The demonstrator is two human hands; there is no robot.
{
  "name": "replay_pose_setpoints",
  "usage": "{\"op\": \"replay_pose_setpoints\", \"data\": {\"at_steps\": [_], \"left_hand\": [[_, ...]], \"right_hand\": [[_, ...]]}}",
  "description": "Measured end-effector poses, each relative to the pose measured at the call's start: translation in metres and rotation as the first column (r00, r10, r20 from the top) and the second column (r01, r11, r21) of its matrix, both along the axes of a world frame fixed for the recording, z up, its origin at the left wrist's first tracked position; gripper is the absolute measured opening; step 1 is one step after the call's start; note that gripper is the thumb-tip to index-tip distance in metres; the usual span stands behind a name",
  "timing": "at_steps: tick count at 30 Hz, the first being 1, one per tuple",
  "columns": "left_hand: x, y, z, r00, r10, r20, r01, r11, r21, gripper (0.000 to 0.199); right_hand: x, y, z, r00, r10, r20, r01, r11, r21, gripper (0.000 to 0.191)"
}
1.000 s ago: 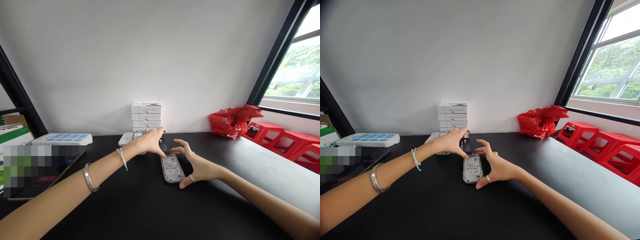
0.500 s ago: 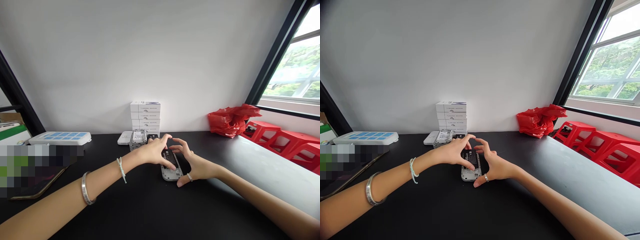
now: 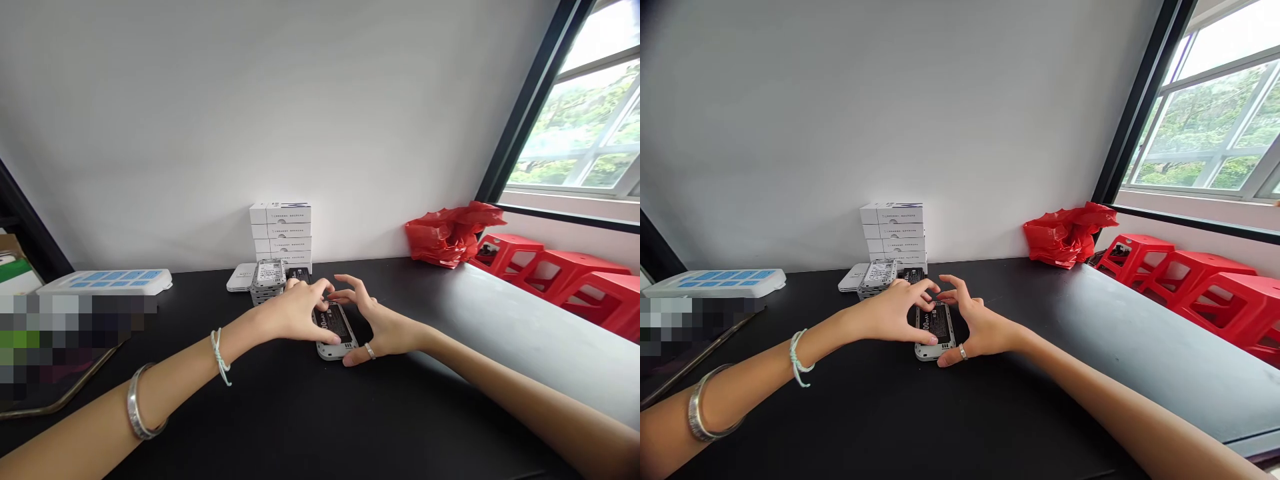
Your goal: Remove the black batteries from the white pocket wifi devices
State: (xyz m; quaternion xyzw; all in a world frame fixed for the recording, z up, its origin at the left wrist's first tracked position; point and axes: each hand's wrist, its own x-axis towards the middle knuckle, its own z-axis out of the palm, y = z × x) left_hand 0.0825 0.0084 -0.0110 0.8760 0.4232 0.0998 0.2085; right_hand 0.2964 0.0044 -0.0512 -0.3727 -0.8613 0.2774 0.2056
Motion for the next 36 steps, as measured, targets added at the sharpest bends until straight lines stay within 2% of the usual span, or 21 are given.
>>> {"op": "replay_pose_setpoints", "data": {"at_steps": [5, 8, 11, 13, 17, 19, 22, 25, 28, 31, 32, 34, 36], "left_hand": [[-0.005, -0.018, -0.005, 0.997, -0.003, -0.072, 0.005, 1.0, 0.028, 0.068], [-0.016, -0.03, -0.004, 0.998, 0.001, -0.059, 0.004, 0.996, 0.084, 0.067], [-0.034, -0.041, 0.001, 1.0, 0.01, -0.018, -0.006, 0.977, 0.211, 0.039], [-0.048, -0.045, 0.002, 0.998, 0.053, -0.031, -0.044, 0.973, 0.228, 0.022], [-0.071, -0.045, -0.003, 0.985, 0.144, -0.1, -0.136, 0.987, 0.083, 0.028], [-0.077, -0.043, -0.006, 0.98, 0.165, -0.107, -0.159, 0.985, 0.06, 0.029], [-0.081, -0.041, -0.009, 0.984, 0.152, -0.094, -0.15, 0.988, 0.032, 0.028], [-0.08, -0.042, -0.01, 0.989, 0.12, -0.087, -0.119, 0.993, 0.022, 0.027], [-0.08, -0.044, -0.013, 0.988, 0.128, -0.086, -0.123, 0.991, 0.061, 0.029], [-0.08, -0.044, -0.019, 0.989, 0.13, -0.076, -0.122, 0.987, 0.101, 0.03], [-0.08, -0.043, -0.02, 0.99, 0.122, -0.073, -0.114, 0.987, 0.109, 0.03], [-0.08, -0.043, -0.022, 0.992, 0.109, -0.068, -0.1, 0.987, 0.125, 0.03], [-0.08, -0.043, -0.023, 0.992, 0.105, -0.063, -0.095, 0.986, 0.139, 0.031]], "right_hand": [[-0.006, -0.005, 0.0, 0.997, -0.034, 0.063, 0.035, 0.999, -0.014, 0.116], [-0.009, -0.006, 0.002, 0.993, -0.092, 0.08, 0.093, 0.996, -0.011, 0.116], [-0.004, 0.004, 0.005, 0.994, -0.107, 0.018, 0.107, 0.994, -0.009, 0.111], [0.002, 0.019, 0.006, 0.992, -0.115, -0.043, 0.115, 0.993, -0.017, 0.106], [0.011, 0.065, 0.004, 0.982, -0.152, -0.113, 0.146, 0.987, -0.062, 0.095], [0.01, 0.088, 0.003, 0.982, -0.15, -0.112, 0.141, 0.987, -0.078, 0.092], [0.004, 0.115, 0.003, 0.988, -0.125, -0.089, 0.117, 0.989, -0.094, 0.091], [-0.002, 0.128, 0.005, 0.994, -0.1, -0.047, 0.094, 0.99, -0.104, 0.088], [-0.003, 0.127, 0.008, 0.994, -0.104, -0.028, 0.102, 0.992, -0.068, 0.086], [-0.007, 0.114, 0.011, 0.982, -0.168, -0.085, 0.173, 0.984, 0.053, 0.091], [-0.009, 0.108, 0.012, 0.972, -0.2, -0.124, 0.214, 0.971, 0.108, 0.087], [-0.019, 0.093, 0.017, 0.947, -0.249, -0.205, 0.29, 0.935, 0.206, 0.066], [-0.032, 0.079, 0.023, 0.952, -0.214, -0.22, 0.27, 0.923, 0.273, 0.048]]}}
